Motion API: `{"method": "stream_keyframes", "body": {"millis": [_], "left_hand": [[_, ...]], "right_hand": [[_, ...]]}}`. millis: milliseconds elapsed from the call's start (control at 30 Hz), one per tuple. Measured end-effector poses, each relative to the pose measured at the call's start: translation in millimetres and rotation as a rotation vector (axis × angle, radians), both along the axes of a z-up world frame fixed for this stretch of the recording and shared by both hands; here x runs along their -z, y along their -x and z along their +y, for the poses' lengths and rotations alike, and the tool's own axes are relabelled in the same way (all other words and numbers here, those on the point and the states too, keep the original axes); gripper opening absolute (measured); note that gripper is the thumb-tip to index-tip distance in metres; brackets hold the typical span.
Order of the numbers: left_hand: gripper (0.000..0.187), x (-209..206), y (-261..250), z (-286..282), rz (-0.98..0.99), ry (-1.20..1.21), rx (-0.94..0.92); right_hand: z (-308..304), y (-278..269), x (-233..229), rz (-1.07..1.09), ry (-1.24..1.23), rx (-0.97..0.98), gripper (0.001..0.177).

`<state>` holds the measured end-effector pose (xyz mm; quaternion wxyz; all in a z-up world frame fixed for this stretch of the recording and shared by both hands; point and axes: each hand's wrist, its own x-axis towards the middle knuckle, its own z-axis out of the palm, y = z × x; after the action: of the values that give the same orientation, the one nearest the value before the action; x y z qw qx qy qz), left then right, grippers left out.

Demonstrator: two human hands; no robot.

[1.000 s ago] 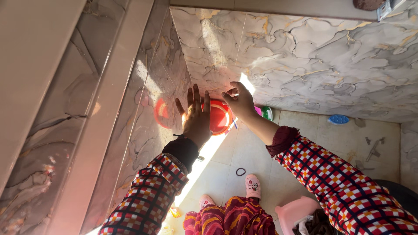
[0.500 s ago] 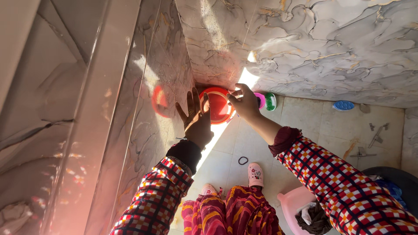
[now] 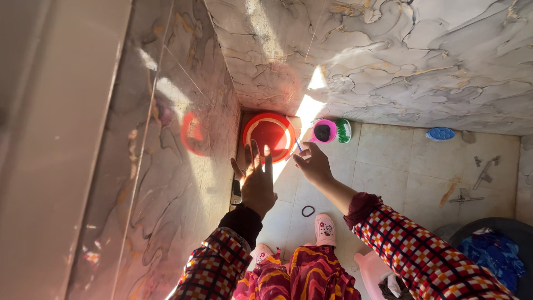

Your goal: The person picks up various household items from the floor and places them onto wall-mounted shelves. They handle boxes, a bag of washing powder, a blue cup, and small containers, arranging them on the shelves.

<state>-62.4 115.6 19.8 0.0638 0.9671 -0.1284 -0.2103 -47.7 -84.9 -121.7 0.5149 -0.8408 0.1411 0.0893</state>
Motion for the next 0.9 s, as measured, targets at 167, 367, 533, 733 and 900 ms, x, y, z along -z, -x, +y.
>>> {"method": "stream_keyframes", "body": {"millis": [167, 367, 533, 733, 900], "left_hand": [[0.126, 44.6, -5.5, -1.5, -0.016, 0.067, -0.060], [0.128, 133.7, 12.0, 18.6, 0.022, 0.033, -0.126], [0.127, 218.6, 35.7, 31.6, 0.178, -0.076, -0.143], [0.126, 297.6, 41.4, 44.2, 0.214, -0.107, -0.122], [0.128, 357.5, 37.6, 51.6, 0.088, -0.058, -0.125]], "right_hand": [[-2.8, 4.7, 39.2, 0.020, 0.127, -0.059, 0.058], [20.2, 18.4, 111.4, 0.103, 0.086, -0.150, 0.053], [46.8, 36.2, 184.5, 0.143, 0.096, -0.209, 0.050], [66.8, 43.4, 250.2, 0.174, 0.073, -0.209, 0.048], [70.9, 31.9, 297.8, 0.037, 0.105, -0.238, 0.045]]}}
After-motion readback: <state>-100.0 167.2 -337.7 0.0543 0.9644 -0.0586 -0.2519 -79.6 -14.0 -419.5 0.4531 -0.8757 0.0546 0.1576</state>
